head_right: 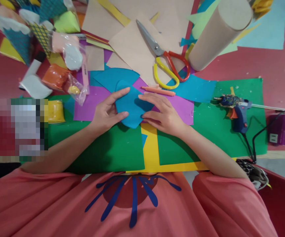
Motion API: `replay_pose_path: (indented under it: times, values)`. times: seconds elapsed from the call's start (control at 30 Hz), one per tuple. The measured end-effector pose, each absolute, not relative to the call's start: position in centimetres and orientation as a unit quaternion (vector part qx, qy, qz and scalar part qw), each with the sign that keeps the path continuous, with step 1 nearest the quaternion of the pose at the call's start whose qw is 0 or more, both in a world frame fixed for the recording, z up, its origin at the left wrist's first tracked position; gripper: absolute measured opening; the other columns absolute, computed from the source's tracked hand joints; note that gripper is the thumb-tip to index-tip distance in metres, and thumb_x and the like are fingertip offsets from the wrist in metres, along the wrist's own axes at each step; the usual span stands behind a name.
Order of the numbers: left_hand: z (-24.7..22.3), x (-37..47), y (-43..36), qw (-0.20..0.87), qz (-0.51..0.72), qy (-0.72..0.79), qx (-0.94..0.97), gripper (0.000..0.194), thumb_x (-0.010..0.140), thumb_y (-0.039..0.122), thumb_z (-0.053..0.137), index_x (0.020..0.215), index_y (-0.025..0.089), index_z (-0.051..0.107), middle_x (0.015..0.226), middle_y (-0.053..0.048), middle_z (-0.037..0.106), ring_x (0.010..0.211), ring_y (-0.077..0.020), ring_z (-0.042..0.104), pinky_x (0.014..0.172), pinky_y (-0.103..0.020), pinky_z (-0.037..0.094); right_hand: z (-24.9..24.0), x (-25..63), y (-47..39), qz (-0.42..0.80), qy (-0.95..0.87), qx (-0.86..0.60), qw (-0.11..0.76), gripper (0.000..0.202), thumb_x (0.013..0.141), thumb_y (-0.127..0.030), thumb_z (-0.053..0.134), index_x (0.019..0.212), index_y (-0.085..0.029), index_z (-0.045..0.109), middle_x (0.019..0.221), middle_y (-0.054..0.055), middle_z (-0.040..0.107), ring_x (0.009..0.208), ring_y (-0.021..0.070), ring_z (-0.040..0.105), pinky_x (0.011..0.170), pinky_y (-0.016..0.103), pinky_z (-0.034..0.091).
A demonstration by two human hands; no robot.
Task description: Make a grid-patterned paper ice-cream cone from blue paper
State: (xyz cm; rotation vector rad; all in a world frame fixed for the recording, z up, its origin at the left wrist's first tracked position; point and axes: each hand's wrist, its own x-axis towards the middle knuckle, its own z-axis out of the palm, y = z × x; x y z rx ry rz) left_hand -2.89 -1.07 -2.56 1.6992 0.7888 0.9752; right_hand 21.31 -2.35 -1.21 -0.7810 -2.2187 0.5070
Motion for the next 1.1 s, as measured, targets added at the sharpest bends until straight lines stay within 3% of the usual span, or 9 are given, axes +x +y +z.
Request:
replay_pose_path:
  times: [0.3, 0.5, 0.73, 0.83, 0.93, 1.03, 1.1]
  values:
    - [-2.2, -2.8, -1.2, 0.488, 0.424, 0.34, 0.682, 0.043, 0.089, 0.048, 0.062, 0.129, 0.031, 0.061, 0.124, -0.004, 0.065, 0.116, -0.0229, 0.06, 0.102, -0.038, 0.048, -0.7, 21.2, -2.3, 0.308, -0.821, -0.356, 0.324, 0.013, 0.092, -0.03, 0.056, 0.088, -0.021, 0.065, 0.144, 0.009, 0.051, 0.14, 0.0297, 0.042, 0.115, 0.056, 0.035]
    - [-1.9, -2.8, -1.4, 0.446, 0.384, 0.33, 0.738, 0.053, 0.085, 0.067, 0.055, 0.116, 0.025, 0.067, 0.115, -0.007, 0.07, 0.111, -0.0248, 0.063, 0.103, -0.041, 0.046, -0.8, 20.9, -2.5, 0.345, -0.791, -0.392, 0.32, 0.016, 0.093, -0.033, 0.054, 0.085, -0.021, 0.06, 0.141, 0.011, 0.054, 0.138, 0.0292, 0.045, 0.112, 0.056, 0.037]
    - [-2.3, -2.1, -1.6, 0.426, 0.356, 0.38, 0.74, 0.032, 0.086, 0.051, 0.064, 0.094, 0.02, 0.065, 0.095, -0.004, 0.071, 0.089, -0.0174, 0.066, 0.08, -0.029, 0.054, -1.0, 20.4, -2.9, 0.344, -0.778, -0.413, 0.325, 0.019, 0.094, -0.034, 0.054, 0.081, -0.02, 0.056, 0.13, 0.011, 0.062, 0.125, 0.0257, 0.057, 0.103, 0.049, 0.047]
    - [-2.4, -2.0, -1.7, 0.434, 0.362, 0.413, 0.714, 0.029, 0.087, 0.049, 0.062, 0.09, 0.02, 0.063, 0.088, -0.002, 0.07, 0.078, -0.0144, 0.065, 0.067, -0.025, 0.052, -1.1, 20.4, -3.0, 0.363, -0.761, -0.417, 0.34, 0.018, 0.092, -0.038, 0.058, 0.099, -0.021, 0.058, 0.128, 0.011, 0.063, 0.123, 0.0238, 0.058, 0.101, 0.045, 0.05]
    - [-2.5, -2.0, -1.6, 0.428, 0.387, 0.444, 0.685, 0.028, 0.085, 0.048, 0.065, 0.087, 0.02, 0.063, 0.083, -0.001, 0.068, 0.073, -0.0129, 0.063, 0.063, -0.023, 0.051, -1.2, 20.5, -3.0, 0.399, -0.738, -0.407, 0.361, 0.048, 0.086, -0.045, 0.066, 0.125, -0.022, 0.051, 0.129, 0.013, 0.061, 0.116, 0.0233, 0.063, 0.096, 0.041, 0.054]
    - [-2.5, -2.0, -1.4, 0.422, 0.414, 0.454, 0.666, 0.027, 0.084, 0.046, 0.066, 0.083, 0.019, 0.062, 0.081, 0.0, 0.066, 0.074, -0.0125, 0.063, 0.064, -0.023, 0.051, -1.4, 20.7, -2.9, 0.421, -0.729, -0.4, 0.362, 0.065, 0.079, -0.05, 0.072, 0.132, -0.021, 0.048, 0.13, 0.014, 0.061, 0.115, 0.0246, 0.064, 0.095, 0.041, 0.054]
    - [-2.4, -2.0, -1.3, 0.423, 0.43, 0.448, 0.66, 0.027, 0.084, 0.044, 0.066, 0.082, 0.019, 0.061, 0.079, 0.0, 0.064, 0.073, -0.0119, 0.062, 0.063, -0.022, 0.052, -1.5, 20.7, -2.9, 0.42, -0.728, -0.405, 0.36, 0.066, 0.077, -0.052, 0.072, 0.131, -0.02, 0.051, 0.129, 0.013, 0.062, 0.116, 0.0252, 0.063, 0.097, 0.041, 0.054]
